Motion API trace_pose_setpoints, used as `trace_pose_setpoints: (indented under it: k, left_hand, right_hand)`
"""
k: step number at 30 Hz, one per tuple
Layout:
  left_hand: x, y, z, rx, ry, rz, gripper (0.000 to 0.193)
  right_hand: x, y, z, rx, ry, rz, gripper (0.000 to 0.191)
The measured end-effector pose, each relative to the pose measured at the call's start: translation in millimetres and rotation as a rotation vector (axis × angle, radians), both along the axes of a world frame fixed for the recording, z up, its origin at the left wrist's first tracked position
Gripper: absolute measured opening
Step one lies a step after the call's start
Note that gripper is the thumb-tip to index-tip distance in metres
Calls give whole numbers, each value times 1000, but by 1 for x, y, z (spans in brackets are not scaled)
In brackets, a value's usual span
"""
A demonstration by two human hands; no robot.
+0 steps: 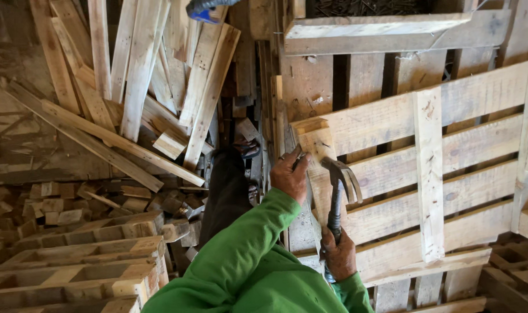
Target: The person repairs wooden pallets, hammering nails into boards and positioning wood blocks on the pallet deck. They use a crowbar to pry and reposition pallet parts, flip a pallet over, and continue hammering nails to secure loose boards.
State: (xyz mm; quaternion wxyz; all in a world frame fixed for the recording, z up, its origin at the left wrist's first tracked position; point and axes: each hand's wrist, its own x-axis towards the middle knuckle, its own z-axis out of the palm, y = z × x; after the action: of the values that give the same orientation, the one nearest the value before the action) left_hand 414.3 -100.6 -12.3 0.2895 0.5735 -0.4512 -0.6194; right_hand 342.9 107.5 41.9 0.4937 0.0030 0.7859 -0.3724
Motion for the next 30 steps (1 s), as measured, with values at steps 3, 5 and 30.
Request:
trace_pose_setpoints:
  k: [3,5,30]
  left_hand:
    - [1,-2,4,-55,-82,-50,39]
    - [0,-3,5,-46,-77,-71,39]
    - [2,11,-7,-338,-284,-213,51]
  right_hand:
    - [-2,-1,11,23,-42,-40,49]
    - [-6,-5,20,-80,-36,-46,52]
    - [-34,-14,19,146,256,407,37]
